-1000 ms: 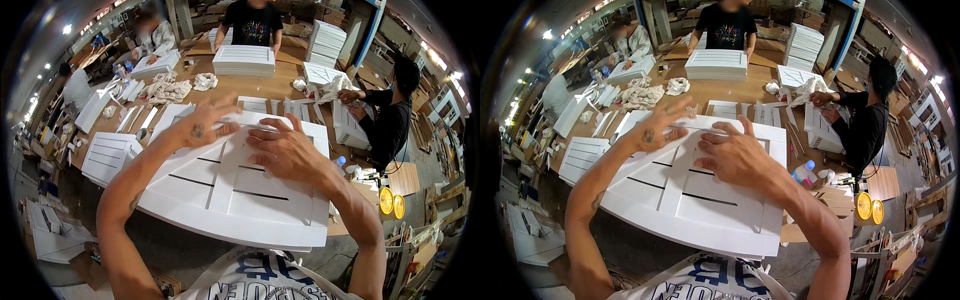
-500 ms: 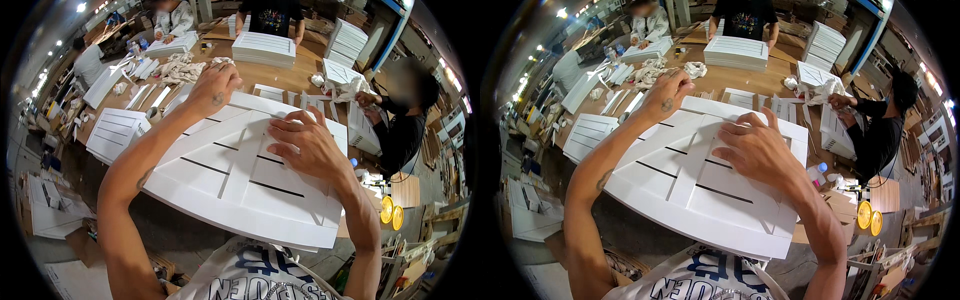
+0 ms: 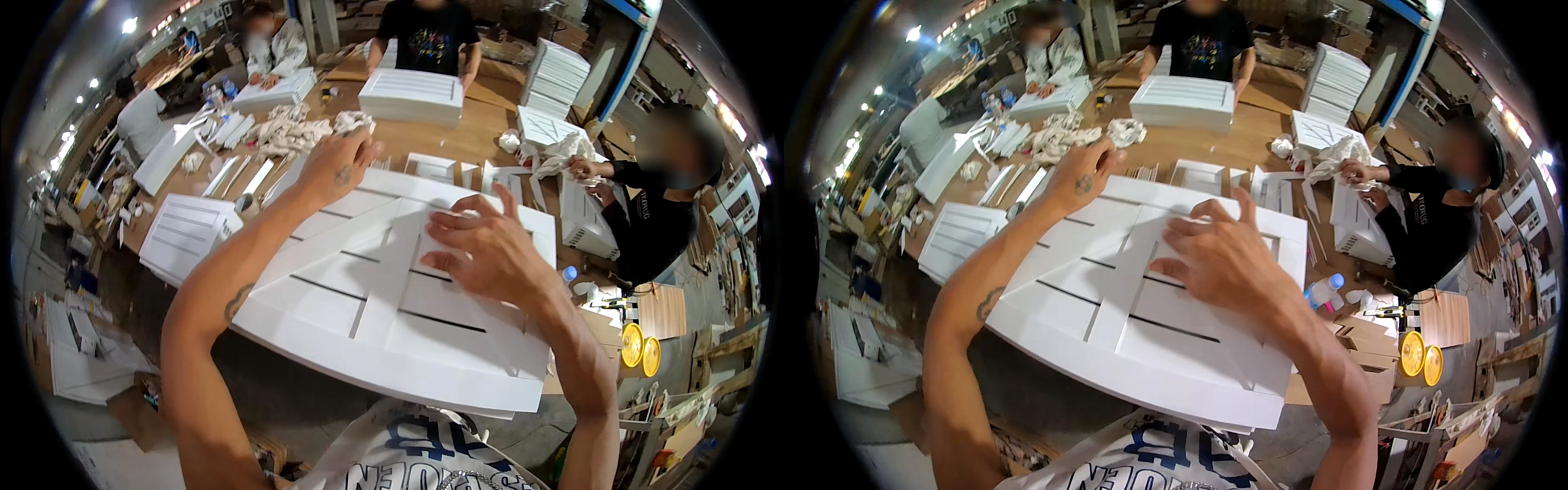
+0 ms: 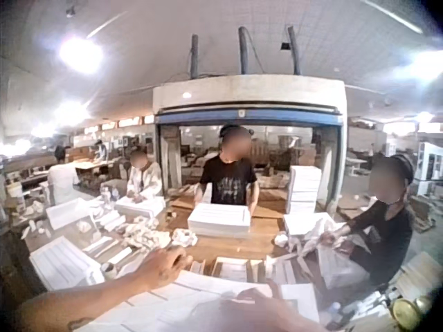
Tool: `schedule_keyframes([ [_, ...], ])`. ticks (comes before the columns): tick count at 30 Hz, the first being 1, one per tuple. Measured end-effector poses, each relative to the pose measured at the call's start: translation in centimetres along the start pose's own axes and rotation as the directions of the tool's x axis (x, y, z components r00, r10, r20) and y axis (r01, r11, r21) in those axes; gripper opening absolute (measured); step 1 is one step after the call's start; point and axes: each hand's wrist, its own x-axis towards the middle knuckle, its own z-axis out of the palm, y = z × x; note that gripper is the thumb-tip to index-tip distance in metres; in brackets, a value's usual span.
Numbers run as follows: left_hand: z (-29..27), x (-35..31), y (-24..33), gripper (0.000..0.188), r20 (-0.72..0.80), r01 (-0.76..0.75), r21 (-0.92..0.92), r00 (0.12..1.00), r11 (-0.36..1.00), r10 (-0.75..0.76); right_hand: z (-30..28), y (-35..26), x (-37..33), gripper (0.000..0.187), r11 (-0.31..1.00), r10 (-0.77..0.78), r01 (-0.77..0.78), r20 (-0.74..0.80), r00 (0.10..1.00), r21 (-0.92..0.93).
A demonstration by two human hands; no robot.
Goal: The person applies adhesive from a bottle to the joints of a white furniture panel and presses a separate wooden trim piece into place by hand while working at a large industrial assembly table.
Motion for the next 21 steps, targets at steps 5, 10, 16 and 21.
schedule_keyframes([
  [5,0.7,-0.8,-0.8,0.019,0.099,0.062,-0.066,0.994,0.996,-0.056,0.3,0.4,0.1,0.05,0.999,-0.044,0.044,-0.019,0.999,-0.005],
  [10,1.0,-1.1,-1.8,0.019,0.052,0.008,-0.077,0.999,0.997,-0.004,0.4,0.7,0.3,0.054,0.997,-0.071,0.071,0.004,0.997,0.014],
  [16,-0.1,-0.7,-0.7,0.042,0.112,0.132,0.017,0.985,0.991,-0.133,-0.3,0.5,1.2,0.051,0.998,-0.03,0.037,0.137,0.99,-0.047],
  [21,0.5,-0.2,-0.8,0.039,0.118,0.101,0.057,0.987,0.993,-0.108,0.0,0.4,0.1,0.052,0.999,-0.031,0.032,0.024,0.999,-0.014],
])
